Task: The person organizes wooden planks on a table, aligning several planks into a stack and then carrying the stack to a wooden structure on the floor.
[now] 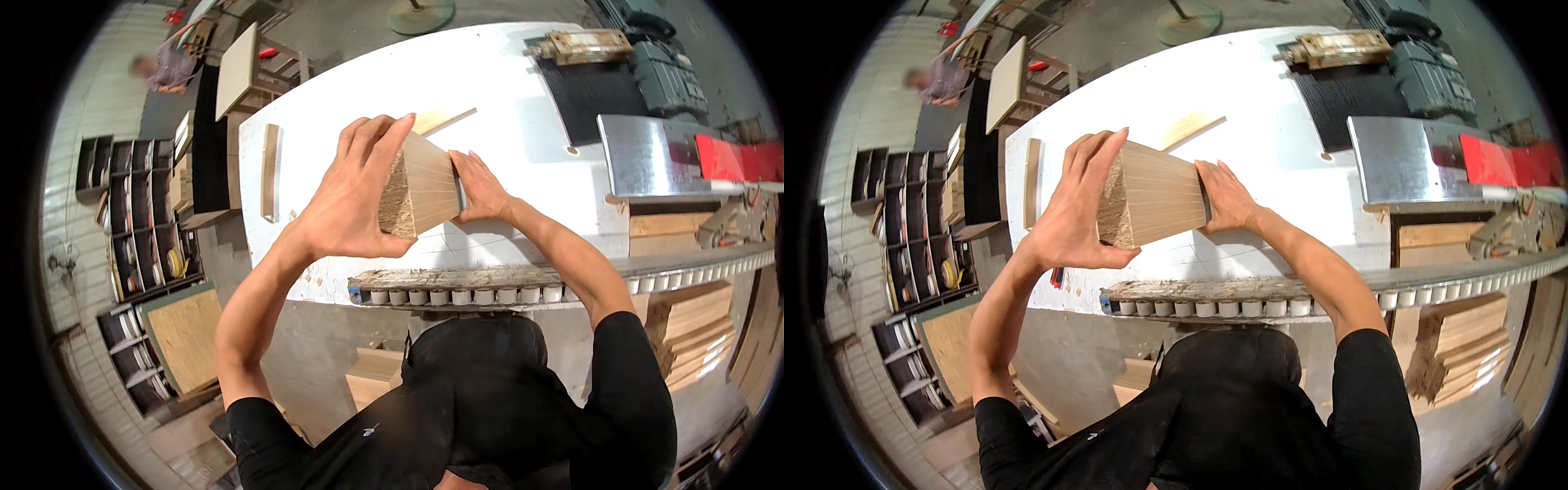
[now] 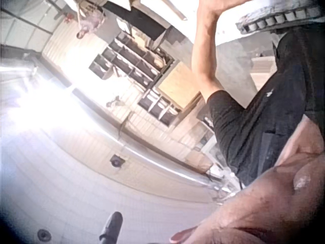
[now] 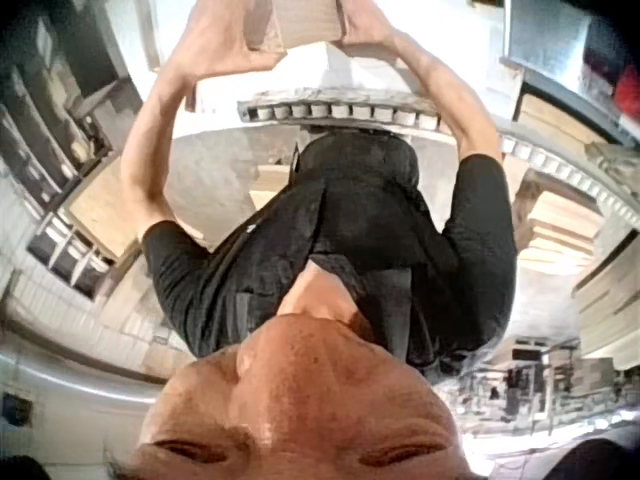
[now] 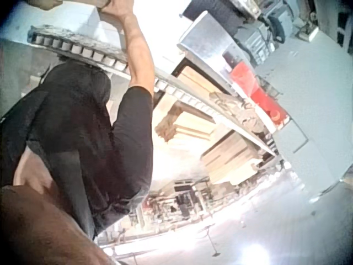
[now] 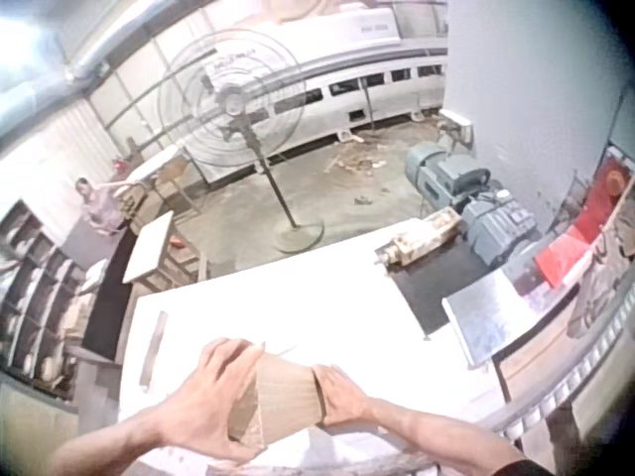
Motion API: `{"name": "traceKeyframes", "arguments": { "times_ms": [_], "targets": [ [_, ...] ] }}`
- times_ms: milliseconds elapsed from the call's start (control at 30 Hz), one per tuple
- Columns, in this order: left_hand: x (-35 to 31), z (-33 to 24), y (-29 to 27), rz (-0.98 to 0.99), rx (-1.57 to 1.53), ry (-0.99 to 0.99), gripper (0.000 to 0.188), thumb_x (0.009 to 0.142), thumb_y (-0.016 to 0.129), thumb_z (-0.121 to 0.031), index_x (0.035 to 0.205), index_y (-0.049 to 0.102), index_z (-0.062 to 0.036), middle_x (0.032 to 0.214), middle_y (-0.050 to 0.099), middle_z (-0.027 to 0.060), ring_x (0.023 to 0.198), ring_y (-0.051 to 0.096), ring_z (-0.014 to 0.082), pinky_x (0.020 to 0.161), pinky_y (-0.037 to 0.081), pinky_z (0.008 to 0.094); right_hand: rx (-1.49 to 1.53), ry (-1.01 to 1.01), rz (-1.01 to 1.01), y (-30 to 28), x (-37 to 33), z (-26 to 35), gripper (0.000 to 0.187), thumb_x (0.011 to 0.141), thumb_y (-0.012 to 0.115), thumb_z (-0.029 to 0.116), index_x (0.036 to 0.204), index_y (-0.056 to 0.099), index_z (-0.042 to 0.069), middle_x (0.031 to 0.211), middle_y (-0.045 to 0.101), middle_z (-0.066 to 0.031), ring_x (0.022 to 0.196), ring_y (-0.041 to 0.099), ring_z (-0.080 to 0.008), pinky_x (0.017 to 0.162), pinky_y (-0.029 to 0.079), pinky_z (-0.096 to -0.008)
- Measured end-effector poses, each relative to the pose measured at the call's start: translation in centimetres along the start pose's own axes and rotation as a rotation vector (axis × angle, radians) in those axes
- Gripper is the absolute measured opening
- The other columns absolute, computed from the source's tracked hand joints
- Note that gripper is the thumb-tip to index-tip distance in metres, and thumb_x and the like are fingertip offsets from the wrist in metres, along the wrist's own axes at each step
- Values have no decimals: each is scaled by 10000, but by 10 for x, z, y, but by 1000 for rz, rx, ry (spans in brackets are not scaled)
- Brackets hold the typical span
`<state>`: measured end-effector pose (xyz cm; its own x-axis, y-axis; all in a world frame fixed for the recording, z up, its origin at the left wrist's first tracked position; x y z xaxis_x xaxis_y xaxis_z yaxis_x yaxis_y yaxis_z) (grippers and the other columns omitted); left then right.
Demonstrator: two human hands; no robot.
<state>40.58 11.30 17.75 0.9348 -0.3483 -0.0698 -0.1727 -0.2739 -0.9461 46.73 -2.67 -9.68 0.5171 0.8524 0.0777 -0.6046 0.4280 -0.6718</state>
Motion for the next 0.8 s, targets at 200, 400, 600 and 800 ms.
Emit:
{"name": "traceKeyframes", "arguments": {
  "times_ms": [200, 400, 600, 800],
  "targets": [
    [-63, 50, -40, -169, -317, -335, 1194, 552, 825, -436, 1512, 232, -48, 1358, 401, 269, 1253, 428, 439, 1110, 345, 526, 220, -41, 455, -61, -1, 48, 1215, 570, 816, 433, 1486, 171, -36, 1482, 314, -249, 1413, 284, -348, 1205, 196, -464],
    [-170, 66, -48, -226, -1150, -1020, 954, 745, 688, -574, 1392, 381, 56, 1148, 585, 247, 1073, 595, 311, 918, 490, 404, 1086, 288, 887, -105, -14, 93, 1149, 573, 801, 611, 1439, 391, -24, 1361, 505, -205, 1274, 478, -272, 1081, 377, -378],
    [-273, 36, 43, 2, -1515, -1417, 957, 737, 551, -722, 1354, 452, 3, 1115, 578, 296, 940, 640, 384, 690, 587, 475, 1182, 756, 1231, -54, -60, 94, 992, 651, 753, 585, 1336, 489, -82, 1305, 540, -252, 1187, 535, -315, 993, 450, -423],
    [-342, -25, 128, 333, -1961, -1411, 901, 763, 482, -702, 1269, 522, 42, 1094, 585, 291, 875, 653, 356, 620, 593, 434, 1128, 985, 1388, -24, -109, 104, 955, 665, 728, 584, 1311, 510, -85, 1229, 582, -290, 1086, 608, -336, 878, 521, -363]
  ]
}}
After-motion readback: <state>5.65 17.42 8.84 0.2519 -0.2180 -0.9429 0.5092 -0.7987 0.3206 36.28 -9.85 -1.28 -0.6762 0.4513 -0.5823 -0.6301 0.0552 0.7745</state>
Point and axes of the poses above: each hand's wrist, its own x-axis towards the middle knuckle, its own y-axis out of the palm, z = x × y, the point moved 3 cm from there along x, towards the middle knuckle
